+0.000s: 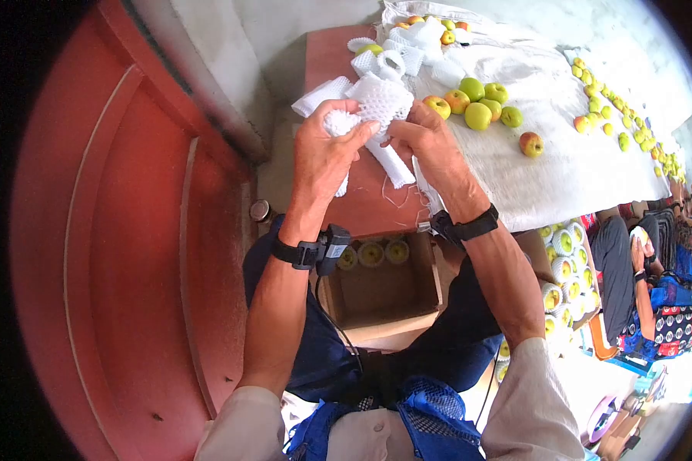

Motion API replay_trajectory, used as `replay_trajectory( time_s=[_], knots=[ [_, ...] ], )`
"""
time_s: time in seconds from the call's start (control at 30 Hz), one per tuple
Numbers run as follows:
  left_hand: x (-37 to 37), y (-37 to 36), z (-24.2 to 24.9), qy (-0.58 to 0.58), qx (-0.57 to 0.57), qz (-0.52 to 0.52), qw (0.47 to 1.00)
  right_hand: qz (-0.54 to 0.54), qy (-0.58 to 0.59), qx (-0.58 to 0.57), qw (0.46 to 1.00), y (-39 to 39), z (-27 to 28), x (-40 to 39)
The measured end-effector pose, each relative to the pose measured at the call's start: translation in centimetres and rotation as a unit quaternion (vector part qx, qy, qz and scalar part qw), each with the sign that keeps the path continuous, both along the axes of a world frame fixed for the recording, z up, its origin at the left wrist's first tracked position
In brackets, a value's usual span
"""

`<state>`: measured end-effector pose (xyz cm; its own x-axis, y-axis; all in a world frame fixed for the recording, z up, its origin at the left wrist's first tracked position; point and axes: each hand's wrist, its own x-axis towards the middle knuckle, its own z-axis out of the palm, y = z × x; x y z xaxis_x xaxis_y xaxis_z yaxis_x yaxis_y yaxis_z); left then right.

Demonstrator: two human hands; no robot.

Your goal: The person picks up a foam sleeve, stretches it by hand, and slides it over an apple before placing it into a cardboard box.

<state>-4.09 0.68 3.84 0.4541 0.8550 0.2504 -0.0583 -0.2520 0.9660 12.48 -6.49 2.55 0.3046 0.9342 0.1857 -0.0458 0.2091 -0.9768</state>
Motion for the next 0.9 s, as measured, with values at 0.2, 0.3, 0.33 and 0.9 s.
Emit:
replay_trajectory(
  time_s=[0.2, 0.3, 0.33, 0.9],
  knots=[
    [0.5, 0.7, -1.8, 0.074, 0.108, 0.031, 0.991, -0.039, -0.011, -0.071, 0.997, -0.1, -0.2, 0.1],
    [0.5, 0.9, -1.7, 0.068, 0.116, 0.049, 0.990, -0.043, -0.012, -0.076, 0.996, -0.5, 0.5, -0.3],
    [0.4, 1.0, -1.7, 0.072, 0.128, 0.063, 0.987, -0.029, -0.067, -0.074, 0.995, -0.5, 0.4, 0.0],
    [-0.2, 0.9, -0.7, 0.057, 0.080, 0.013, 0.995, -0.031, 0.038, -0.035, 0.998, -1.4, 0.4, 1.8]
  ],
)
